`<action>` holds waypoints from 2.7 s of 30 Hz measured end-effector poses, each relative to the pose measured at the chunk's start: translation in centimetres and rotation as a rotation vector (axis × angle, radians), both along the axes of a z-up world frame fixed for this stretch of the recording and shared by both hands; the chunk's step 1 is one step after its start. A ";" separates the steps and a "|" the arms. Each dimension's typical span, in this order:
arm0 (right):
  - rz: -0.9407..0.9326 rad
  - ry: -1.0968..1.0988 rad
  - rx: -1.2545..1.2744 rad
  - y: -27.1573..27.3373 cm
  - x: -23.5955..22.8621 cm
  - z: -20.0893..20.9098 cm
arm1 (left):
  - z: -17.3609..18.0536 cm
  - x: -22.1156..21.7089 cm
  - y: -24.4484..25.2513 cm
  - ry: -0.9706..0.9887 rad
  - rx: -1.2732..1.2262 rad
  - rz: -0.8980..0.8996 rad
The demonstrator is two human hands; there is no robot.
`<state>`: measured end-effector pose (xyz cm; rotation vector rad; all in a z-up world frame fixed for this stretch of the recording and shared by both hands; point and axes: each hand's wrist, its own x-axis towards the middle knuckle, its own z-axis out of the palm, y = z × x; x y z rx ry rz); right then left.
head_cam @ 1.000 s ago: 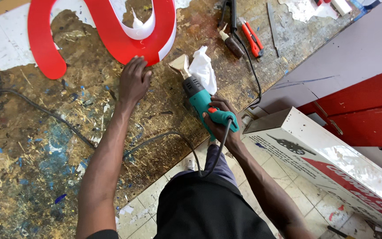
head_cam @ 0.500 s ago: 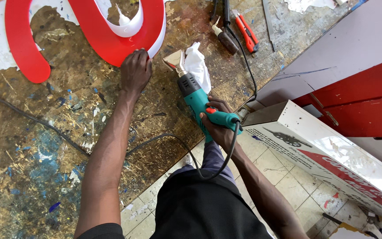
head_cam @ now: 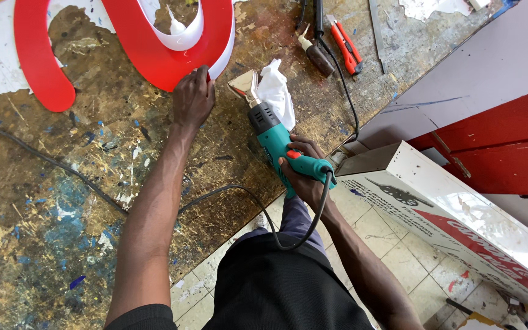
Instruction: The person applies a white vinyl strip to the edge of a red curved object on a workbench. They use a white cloth to smooth the vinyl, then use a heat gun to apply heat along the strip, and finally smooth it again with the cloth.
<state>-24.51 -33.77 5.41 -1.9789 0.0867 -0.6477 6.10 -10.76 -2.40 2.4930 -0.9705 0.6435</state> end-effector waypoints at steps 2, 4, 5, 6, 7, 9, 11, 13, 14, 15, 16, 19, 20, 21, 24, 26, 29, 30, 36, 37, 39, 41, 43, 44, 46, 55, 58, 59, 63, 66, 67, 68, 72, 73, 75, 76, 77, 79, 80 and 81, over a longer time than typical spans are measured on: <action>0.006 0.009 -0.012 0.1 0.0 0.0 | -0.2 0.1 -0.1 -0.036 0.042 0.006; 0.006 0.013 -0.013 0.0 -0.1 -0.6 | -0.5 0.0 -0.3 -0.018 0.017 0.003; 0.005 0.023 -0.012 -0.1 -0.1 -0.9 | -0.7 0.1 -0.5 0.007 -0.007 -0.002; 0.003 0.019 -0.013 0.0 -0.2 -0.6 | -0.5 0.0 -0.6 0.002 -0.007 -0.004; 0.000 0.024 -0.007 0.1 -0.3 -0.3 | -0.4 -0.1 -0.6 0.010 0.002 0.005; -0.003 0.030 0.002 0.5 -0.6 0.4 | -0.2 -0.4 -0.5 0.018 0.014 0.014; -0.006 0.051 0.007 0.8 -0.8 1.2 | 0.3 -0.6 -0.5 0.062 -0.021 0.003; -0.012 0.058 0.014 0.7 -1.0 1.1 | 0.8 -1.2 -0.6 0.088 -0.045 0.002; -0.012 0.061 0.024 0.8 -0.8 1.0 | 1.2 -1.2 -0.4 0.110 -0.066 0.007; -0.010 0.059 0.024 0.7 -0.6 0.8 | 1.0 -1.0 -0.7 0.108 -0.066 0.009; -0.008 0.042 0.006 0.7 -0.7 0.6 | 0.6 -1.0 -0.8 0.103 -0.076 0.035; -0.009 0.013 -0.009 0.6 -0.5 0.0 | 0.2 -0.7 -0.7 0.106 -0.080 0.056; -0.012 0.006 -0.005 0.5 -0.6 -0.1 | 0.0 -0.8 -0.5 0.117 -0.072 0.053; -0.010 0.012 -0.006 0.5 -0.5 0.2 | 0.3 -0.8 -0.8 0.123 -0.073 0.054; -0.008 0.049 -0.018 0.6 -0.7 0.7 | 0.9 -1.4 -0.8 0.141 -0.121 0.082; -0.011 0.072 -0.027 0.4 -0.5 0.9 | 1.5 -1.4 -0.9 0.144 -0.112 0.078; -0.014 0.057 -0.027 0.5 -0.6 1.6 | 0.8 -1.3 -0.9 0.155 -0.114 0.090; -0.013 0.054 -0.027 0.5 -0.5 1.3 | 0.8 -1.2 -0.9 0.152 -0.114 0.091; -0.009 0.013 0.027 0.1 -0.5 0.1 | 4.2 -2.6 0.8 0.360 -0.187 0.009; -0.010 0.019 0.009 0.1 -0.6 0.0 | 4.4 -2.7 1.3 0.433 -0.202 -0.061; -0.013 0.016 -0.009 0.1 -0.5 0.2 | 4.5 -2.8 2.4 0.497 -0.215 -0.135; 0.047 0.014 -0.005 0.0 -0.7 1.0 | 3.8 -3.2 3.3 0.506 -0.371 -0.129; 0.064 0.028 -0.039 -0.3 -0.7 1.4 | 0.6 -2.4 5.4 0.411 -0.371 -0.070; 0.080 0.048 -0.070 -0.4 -0.7 1.6 | -1.0 -1.9 6.5 0.323 -0.369 -0.009; 0.120 0.061 -0.082 -0.8 -0.6 2.2 | 1.2 -3.2 8.5 0.262 -0.348 0.067; 0.207 0.090 -0.145 0.0 0.5 4.1 | 0.7 -3.2 12.1 0.042 -0.255 0.235; 0.210 0.080 -0.154 0.5 0.6 4.2 | 1.1 -3.8 11.8 0.002 -0.170 0.248; 0.203 0.084 -0.165 0.5 0.6 4.1 | 1.4 -4.0 11.7 0.004 -0.125 0.243; 0.185 0.085 -0.190 0.7 0.6 3.8 | 2.0 -4.2 11.4 0.043 -0.035 0.264; 0.127 0.069 -0.170 0.9 0.5 3.2 | 1.1 -4.0 11.6 0.127 0.018 0.278; 0.120 0.064 -0.182 0.8 0.6 3.1 | 1.1 -4.0 11.6 0.163 0.017 0.287; 0.111 0.061 -0.191 0.8 0.4 2.8 | 1.0 -4.3 11.7 0.200 0.018 0.295; 0.099 0.043 -0.198 0.8 0.5 2.3 | 1.1 -3.8 11.7 0.248 -0.020 0.287; 0.095 0.032 -0.208 0.8 0.5 2.4 | 1.0 -3.6 11.7 0.246 -0.027 0.289; 0.091 0.035 -0.213 1.0 0.2 2.2 | 0.3 -3.8 12.1 0.258 -0.027 0.291; 0.095 -0.024 -0.220 1.1 0.1 1.9 | -0.1 -3.5 12.2 0.224 -0.041 0.281; 0.099 -0.084 -0.227 1.2 0.0 1.5 | -0.6 -3.2 12.2 0.191 -0.056 0.270; 0.063 -0.111 -0.229 1.5 -0.6 1.6 | -0.5 -3.4 12.3 0.176 -0.060 0.261; 0.036 -0.149 -0.236 1.7 -0.8 1.7 | -0.3 -3.3 12.3 0.153 -0.070 0.260; 0.027 -0.143 -0.235 1.6 -0.9 1.7 | -0.3 -3.1 12.2 0.158 -0.068 0.252</action>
